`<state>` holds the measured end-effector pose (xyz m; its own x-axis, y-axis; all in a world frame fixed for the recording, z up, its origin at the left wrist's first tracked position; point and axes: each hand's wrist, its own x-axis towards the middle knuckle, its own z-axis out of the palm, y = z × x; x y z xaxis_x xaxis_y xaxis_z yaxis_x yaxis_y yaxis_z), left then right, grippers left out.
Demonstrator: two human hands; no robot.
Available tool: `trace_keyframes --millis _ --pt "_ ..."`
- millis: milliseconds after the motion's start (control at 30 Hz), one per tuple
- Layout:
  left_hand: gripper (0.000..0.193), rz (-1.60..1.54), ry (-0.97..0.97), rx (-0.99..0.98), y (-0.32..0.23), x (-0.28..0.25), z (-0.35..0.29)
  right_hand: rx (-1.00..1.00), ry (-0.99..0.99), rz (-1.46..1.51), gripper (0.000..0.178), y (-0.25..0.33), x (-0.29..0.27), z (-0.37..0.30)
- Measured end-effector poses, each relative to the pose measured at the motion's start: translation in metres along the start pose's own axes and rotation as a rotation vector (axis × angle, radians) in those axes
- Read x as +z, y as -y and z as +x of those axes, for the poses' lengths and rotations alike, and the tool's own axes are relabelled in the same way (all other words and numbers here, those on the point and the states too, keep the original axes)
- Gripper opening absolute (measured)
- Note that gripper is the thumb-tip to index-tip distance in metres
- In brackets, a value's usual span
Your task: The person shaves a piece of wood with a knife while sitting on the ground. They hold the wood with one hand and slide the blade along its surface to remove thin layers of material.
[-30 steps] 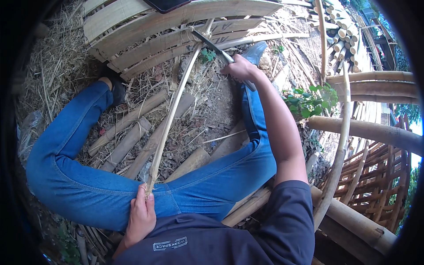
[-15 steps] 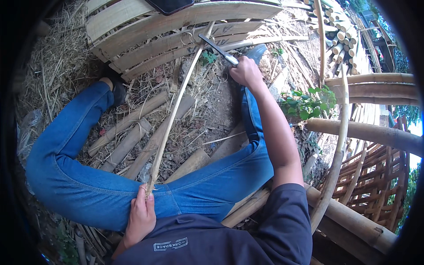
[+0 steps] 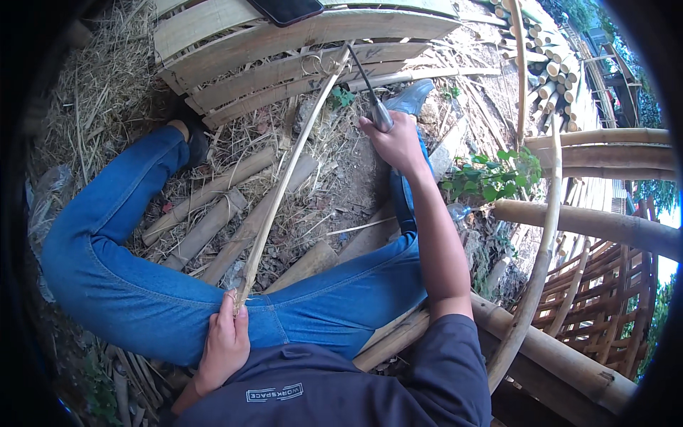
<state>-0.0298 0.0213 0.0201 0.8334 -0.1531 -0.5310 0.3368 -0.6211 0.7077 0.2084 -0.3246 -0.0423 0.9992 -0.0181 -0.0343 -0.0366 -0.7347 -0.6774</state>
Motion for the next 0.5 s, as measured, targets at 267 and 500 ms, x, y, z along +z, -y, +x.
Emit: trace_keyframes --millis 267,500 --pt "0.033 0.042 -0.051 0.081 0.004 0.007 -0.001 0.172 -0.018 -0.548 0.027 -0.036 0.001 0.027" --pt "0.036 0.086 -0.053 0.053 0.005 0.006 -0.003 -0.036 -0.14 -0.332 0.023 -0.009 0.005 0.015"
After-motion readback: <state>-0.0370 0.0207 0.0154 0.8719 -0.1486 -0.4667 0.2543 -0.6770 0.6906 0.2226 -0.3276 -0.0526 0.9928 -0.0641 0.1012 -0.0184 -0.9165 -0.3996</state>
